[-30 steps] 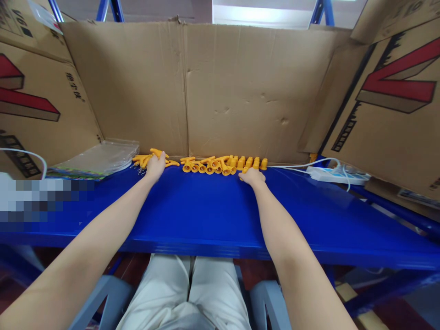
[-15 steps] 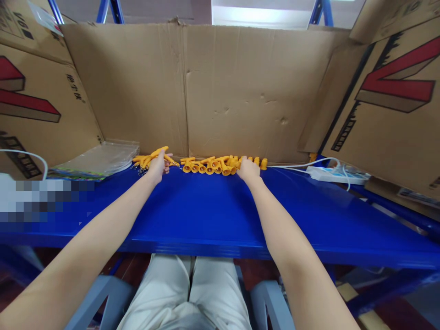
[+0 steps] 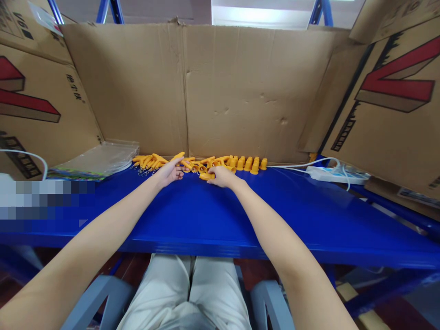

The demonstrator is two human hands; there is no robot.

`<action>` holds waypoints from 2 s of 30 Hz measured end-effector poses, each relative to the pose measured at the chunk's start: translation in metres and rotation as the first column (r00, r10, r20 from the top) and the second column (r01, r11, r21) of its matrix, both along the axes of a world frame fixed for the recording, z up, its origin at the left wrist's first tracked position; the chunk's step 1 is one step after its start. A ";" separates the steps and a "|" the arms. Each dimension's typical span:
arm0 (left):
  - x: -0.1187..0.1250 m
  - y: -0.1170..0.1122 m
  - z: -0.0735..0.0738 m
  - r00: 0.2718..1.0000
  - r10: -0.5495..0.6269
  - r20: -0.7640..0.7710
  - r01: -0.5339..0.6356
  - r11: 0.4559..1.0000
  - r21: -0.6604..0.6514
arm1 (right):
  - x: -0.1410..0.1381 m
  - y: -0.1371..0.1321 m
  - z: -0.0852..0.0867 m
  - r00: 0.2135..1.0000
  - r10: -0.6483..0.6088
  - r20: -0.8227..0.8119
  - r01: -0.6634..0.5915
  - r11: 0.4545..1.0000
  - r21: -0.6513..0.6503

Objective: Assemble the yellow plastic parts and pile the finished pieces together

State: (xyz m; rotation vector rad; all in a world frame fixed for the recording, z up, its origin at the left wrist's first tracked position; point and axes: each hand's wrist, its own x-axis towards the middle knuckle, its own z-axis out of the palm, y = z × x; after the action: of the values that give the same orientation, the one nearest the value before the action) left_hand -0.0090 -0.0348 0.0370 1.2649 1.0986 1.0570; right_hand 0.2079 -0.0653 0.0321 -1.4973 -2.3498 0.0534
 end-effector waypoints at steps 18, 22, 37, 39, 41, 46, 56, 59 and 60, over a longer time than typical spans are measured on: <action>0.007 -0.010 -0.001 0.957 -0.118 -0.264 0.108 0.993 -0.050 | 0.006 0.010 -0.009 0.972 -0.017 -0.233 0.028 0.999 0.044; 0.007 -0.013 0.003 0.963 -0.156 -0.220 0.157 0.987 -0.014 | 0.008 0.010 -0.009 0.964 -0.011 -0.267 0.023 0.999 0.041; 0.004 -0.020 -0.003 0.237 0.352 -0.905 0.424 0.801 0.423 | 0.019 0.018 -0.012 0.888 0.106 -0.448 -0.168 0.981 -0.101; 0.006 -0.021 -0.002 0.230 0.373 -0.899 0.412 0.799 0.437 | 0.019 0.021 -0.013 0.837 0.088 -0.540 -0.166 0.981 -0.098; 0.005 -0.019 -0.003 0.240 0.362 -0.901 0.402 0.807 0.432 | 0.022 0.022 -0.013 0.777 0.053 -0.628 -0.171 0.977 -0.129; 0.000 -0.012 -0.009 0.244 0.347 -0.905 0.404 0.812 0.421 | 0.034 0.019 -0.007 0.635 0.048 -0.771 -0.284 0.943 -0.175; -0.001 -0.012 -0.009 0.255 0.353 -0.900 0.401 0.808 0.431 | 0.018 0.002 -0.005 0.644 -0.268 -0.716 -0.279 0.790 -0.546; -0.001 -0.009 -0.012 0.275 0.332 -0.902 0.405 0.811 0.422 | 0.017 0.003 -0.004 0.687 -0.282 -0.669 -0.213 0.803 -0.557; -0.001 -0.008 -0.013 0.288 0.323 -0.901 0.405 0.812 0.421 | 0.018 0.002 -0.003 0.698 -0.290 -0.655 -0.195 0.803 -0.563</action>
State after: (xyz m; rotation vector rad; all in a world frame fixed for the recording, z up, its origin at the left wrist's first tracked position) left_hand -0.0098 -0.0427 0.0243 2.6818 1.6542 0.4445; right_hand 0.2257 -0.0629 0.0287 -1.3973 -1.6655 1.2572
